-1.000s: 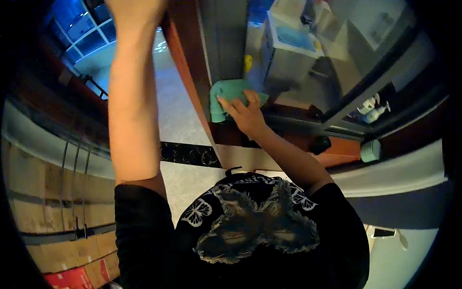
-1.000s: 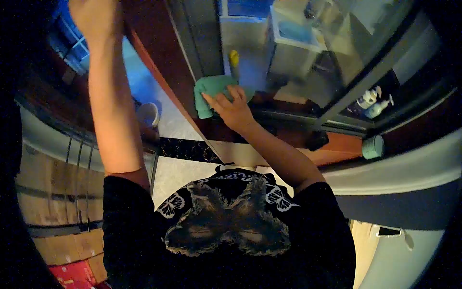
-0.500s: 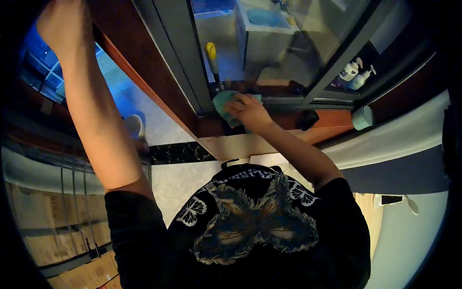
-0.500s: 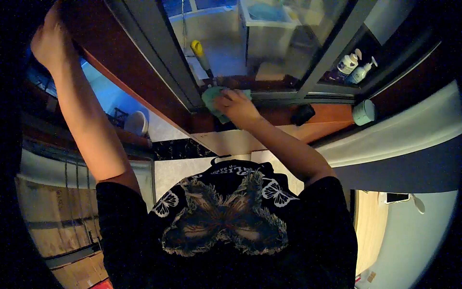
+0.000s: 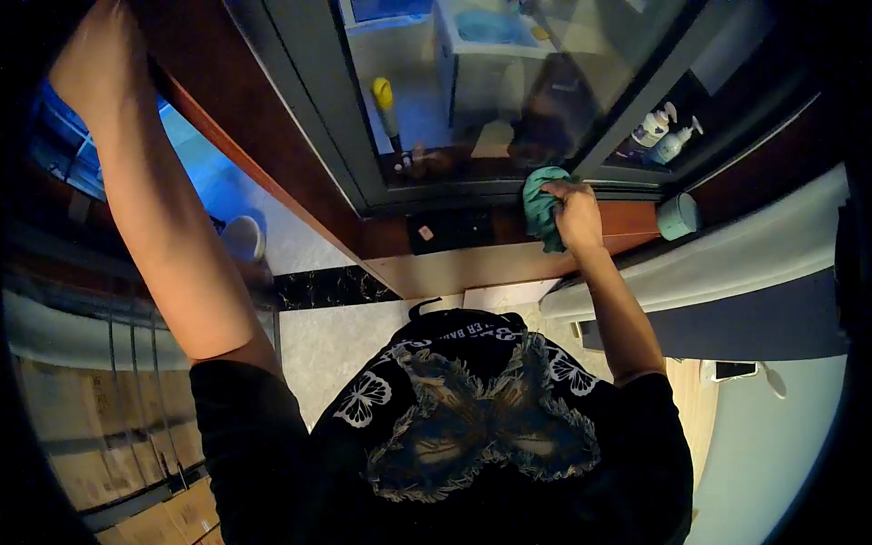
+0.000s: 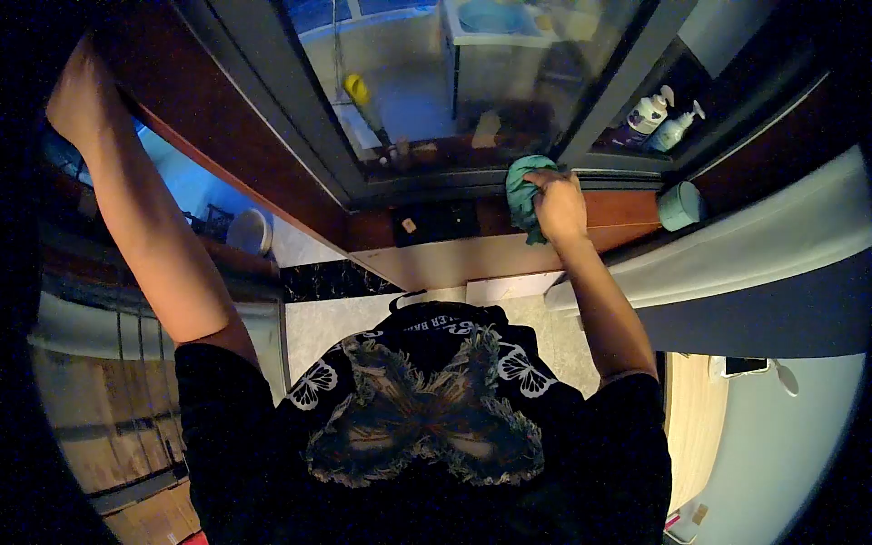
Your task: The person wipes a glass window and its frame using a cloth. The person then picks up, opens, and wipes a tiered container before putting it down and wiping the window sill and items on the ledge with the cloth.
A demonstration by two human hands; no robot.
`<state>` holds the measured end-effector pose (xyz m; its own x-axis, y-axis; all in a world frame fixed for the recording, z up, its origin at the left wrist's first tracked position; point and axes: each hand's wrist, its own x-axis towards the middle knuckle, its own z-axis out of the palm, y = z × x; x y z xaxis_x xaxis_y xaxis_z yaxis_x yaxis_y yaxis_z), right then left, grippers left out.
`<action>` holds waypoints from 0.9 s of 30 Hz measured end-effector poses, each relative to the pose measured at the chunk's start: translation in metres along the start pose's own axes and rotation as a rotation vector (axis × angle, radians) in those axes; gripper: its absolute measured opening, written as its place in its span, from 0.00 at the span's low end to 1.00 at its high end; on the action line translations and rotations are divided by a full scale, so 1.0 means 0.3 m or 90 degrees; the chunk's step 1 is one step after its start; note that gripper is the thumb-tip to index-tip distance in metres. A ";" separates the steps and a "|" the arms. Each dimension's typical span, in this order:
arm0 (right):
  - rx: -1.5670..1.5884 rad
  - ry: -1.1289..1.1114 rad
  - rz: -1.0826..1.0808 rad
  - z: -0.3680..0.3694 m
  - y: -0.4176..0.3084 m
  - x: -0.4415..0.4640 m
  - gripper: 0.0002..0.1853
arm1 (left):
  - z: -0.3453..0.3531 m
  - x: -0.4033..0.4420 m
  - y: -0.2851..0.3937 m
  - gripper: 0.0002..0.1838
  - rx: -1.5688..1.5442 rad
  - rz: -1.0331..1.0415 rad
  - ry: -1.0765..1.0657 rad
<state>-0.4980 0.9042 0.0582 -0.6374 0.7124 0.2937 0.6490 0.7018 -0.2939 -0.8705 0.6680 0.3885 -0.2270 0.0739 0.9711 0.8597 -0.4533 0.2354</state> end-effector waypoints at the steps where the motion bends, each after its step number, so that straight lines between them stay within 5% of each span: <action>1: 0.037 0.000 0.045 -0.011 0.003 0.005 0.22 | 0.001 -0.001 -0.002 0.34 0.017 0.011 0.016; 5: 0.260 -0.035 0.193 -0.127 -0.039 0.014 0.25 | 0.005 -0.007 -0.021 0.27 0.092 0.063 0.103; 9: 0.711 0.167 0.064 -0.447 -0.226 0.029 0.28 | 0.014 -0.035 0.044 0.26 0.078 -0.006 0.150; 11: 0.591 0.457 -0.060 -0.558 -0.306 0.079 0.30 | -0.004 -0.029 0.047 0.27 0.040 -0.003 0.160; 14: 0.143 0.757 -0.136 -0.607 -0.363 0.175 0.32 | -0.009 -0.031 0.020 0.29 0.023 -0.031 0.160; 20: -0.219 0.645 -0.150 -0.501 -0.128 0.432 0.37 | -0.018 -0.039 0.016 0.31 -0.032 -0.063 0.138; 23: -0.266 0.629 -0.141 -0.845 -0.253 0.510 0.38 | -0.012 -0.051 0.028 0.31 -0.014 -0.069 0.141; 27: -0.337 0.823 -0.213 -1.364 -0.433 0.736 0.36 | -0.024 -0.063 0.066 0.31 0.064 -0.089 0.137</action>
<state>-0.5530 0.9688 0.5334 -0.1568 -0.1874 0.9697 0.8053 0.5441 0.2354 -0.8526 0.6513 0.3744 -0.4288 -0.0661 0.9010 0.8523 -0.3601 0.3793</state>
